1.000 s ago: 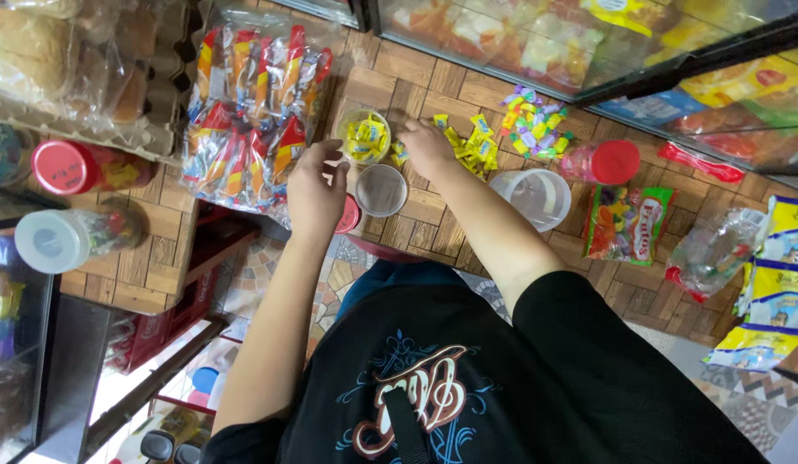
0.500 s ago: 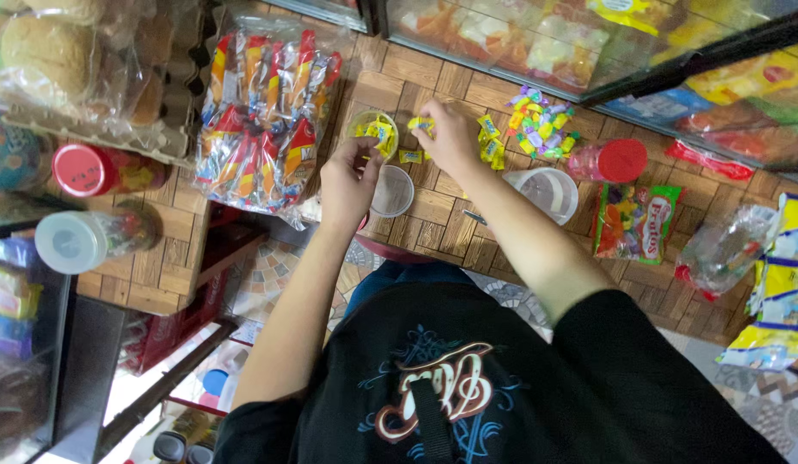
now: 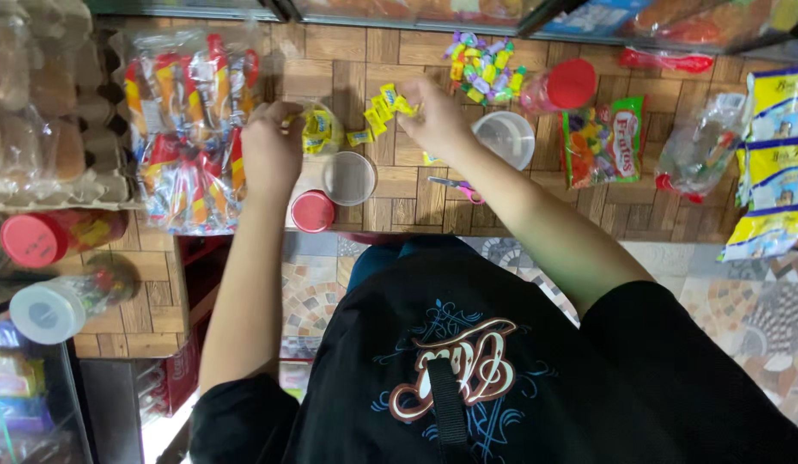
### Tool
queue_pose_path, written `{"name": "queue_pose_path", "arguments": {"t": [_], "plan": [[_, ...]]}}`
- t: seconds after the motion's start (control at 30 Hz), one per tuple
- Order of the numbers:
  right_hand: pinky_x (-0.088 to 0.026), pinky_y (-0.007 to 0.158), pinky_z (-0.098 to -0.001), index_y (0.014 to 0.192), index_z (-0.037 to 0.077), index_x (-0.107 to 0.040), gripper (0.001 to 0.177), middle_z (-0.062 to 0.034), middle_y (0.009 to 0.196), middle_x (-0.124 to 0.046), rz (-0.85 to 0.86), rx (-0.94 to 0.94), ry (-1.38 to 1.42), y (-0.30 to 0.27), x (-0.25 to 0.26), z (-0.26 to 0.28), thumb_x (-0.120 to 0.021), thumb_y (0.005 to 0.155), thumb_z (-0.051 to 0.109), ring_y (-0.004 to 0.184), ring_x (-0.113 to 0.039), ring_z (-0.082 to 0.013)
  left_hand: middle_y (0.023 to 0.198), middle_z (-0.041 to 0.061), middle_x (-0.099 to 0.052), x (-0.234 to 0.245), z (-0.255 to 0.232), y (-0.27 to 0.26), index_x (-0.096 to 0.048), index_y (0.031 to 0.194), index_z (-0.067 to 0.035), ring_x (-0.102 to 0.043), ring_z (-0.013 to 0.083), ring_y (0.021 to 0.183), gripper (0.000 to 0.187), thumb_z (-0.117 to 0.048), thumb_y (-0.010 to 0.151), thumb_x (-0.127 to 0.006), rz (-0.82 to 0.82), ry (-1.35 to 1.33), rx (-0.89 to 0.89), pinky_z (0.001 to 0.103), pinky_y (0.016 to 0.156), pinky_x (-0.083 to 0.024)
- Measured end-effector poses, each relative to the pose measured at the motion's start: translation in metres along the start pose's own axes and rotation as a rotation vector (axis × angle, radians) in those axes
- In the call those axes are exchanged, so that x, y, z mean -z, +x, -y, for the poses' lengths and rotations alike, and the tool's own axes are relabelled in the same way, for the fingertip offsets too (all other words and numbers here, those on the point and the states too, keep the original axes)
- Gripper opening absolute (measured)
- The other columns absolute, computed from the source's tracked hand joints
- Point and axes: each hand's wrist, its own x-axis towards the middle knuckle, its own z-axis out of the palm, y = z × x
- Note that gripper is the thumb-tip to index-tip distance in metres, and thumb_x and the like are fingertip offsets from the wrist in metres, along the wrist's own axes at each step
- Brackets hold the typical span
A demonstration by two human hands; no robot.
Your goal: The person sorts yellow-wrapped candies from a bulk container into a smaller clear jar, then opens a bag of colorful gummy candies with scissors and pours them onto the counter.
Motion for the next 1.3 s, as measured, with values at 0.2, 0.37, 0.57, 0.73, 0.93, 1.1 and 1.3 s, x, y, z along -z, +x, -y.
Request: {"name": "queue_pose_path", "arguments": {"t": [0.2, 0.37, 0.57, 0.73, 0.93, 1.1, 1.3], "plan": [[-0.056, 0.086, -0.0449, 0.107, 0.002, -0.067, 0.026, -0.0190, 0.113, -0.069, -0.069, 0.357, -0.875, -0.024, -0.064, -0.106, -0.062, 0.082, 0.008, 0.105, -0.067, -0.0349, 0.116, 0.018, -0.068, 0.002, -0.011, -0.016, -0.070, 0.114, -0.001, -0.060, 0.0404, 0.103, 0.031, 0.001, 0.083, -0.073, -0.024, 0.166, -0.260, 0.048, 0.092, -0.049], [-0.056, 0.084, -0.0460, 0.105, 0.000, -0.067, 0.021, -0.0163, 0.106, -0.068, 0.113, 0.214, -0.996, -0.029, -0.085, -0.131, -0.058, 0.089, 0.011, 0.101, -0.066, -0.0317, 0.102, 0.017, -0.064, -0.028, -0.046, -0.044, -0.068, 0.104, -0.003, -0.060, 0.0389, 0.099, 0.020, -0.001, 0.085, -0.075, 0.033, 0.043, -0.204, 0.049, 0.089, -0.049], [-0.057, 0.078, -0.0466, 0.109, 0.001, -0.064, 0.021, -0.0160, 0.108, -0.065, 0.070, 0.164, -0.912, -0.030, -0.072, -0.096, -0.057, 0.091, 0.010, 0.099, -0.067, -0.0318, 0.098, 0.015, -0.066, -0.071, -0.052, -0.072, -0.069, 0.100, -0.003, -0.063, 0.0373, 0.097, 0.021, -0.004, 0.080, -0.077, 0.064, -0.013, -0.160, 0.050, 0.093, -0.049], [-0.057, 0.082, -0.0463, 0.113, 0.000, -0.060, 0.035, -0.0203, 0.115, -0.061, -0.071, 0.251, -0.555, -0.037, -0.052, -0.020, -0.066, 0.081, 0.009, 0.102, -0.067, -0.0361, 0.105, 0.007, -0.071, -0.107, -0.036, -0.072, -0.064, 0.115, -0.004, -0.070, 0.0182, 0.094, 0.026, -0.008, 0.090, -0.072, 0.202, -0.675, 0.407, 0.029, 0.079, -0.058], [-0.056, 0.085, -0.0457, 0.120, 0.008, -0.057, 0.045, -0.0137, 0.118, -0.061, -0.132, 0.420, -0.322, -0.051, -0.023, 0.057, -0.079, 0.080, 0.011, 0.109, -0.066, -0.0368, 0.105, 0.008, -0.071, -0.109, -0.019, -0.060, -0.062, 0.127, 0.001, -0.068, 0.0147, 0.090, 0.025, -0.009, 0.104, -0.063, 0.273, -1.329, 0.599, 0.028, 0.078, -0.057], [-0.057, 0.080, -0.0449, 0.129, 0.002, -0.054, 0.047, -0.0202, 0.123, -0.059, -0.127, 0.244, -0.239, -0.034, -0.018, 0.044, -0.077, 0.092, 0.023, 0.103, -0.065, -0.0368, 0.108, 0.009, -0.075, -0.054, -0.010, -0.031, -0.058, 0.124, -0.003, -0.074, 0.0170, 0.091, 0.024, -0.015, 0.104, -0.064, 0.075, -0.531, 0.378, 0.030, 0.077, -0.059], [-0.056, 0.087, -0.0493, 0.116, 0.006, -0.064, 0.031, -0.0176, 0.116, -0.067, 0.002, 0.241, -0.648, -0.027, -0.045, -0.050, -0.071, 0.090, 0.021, 0.106, -0.065, -0.0385, 0.104, 0.020, -0.072, -0.015, -0.001, -0.013, -0.069, 0.112, -0.003, -0.070, 0.0385, 0.093, 0.017, -0.001, 0.095, -0.068, 0.009, 0.026, -0.027, 0.045, 0.080, -0.057]]}}
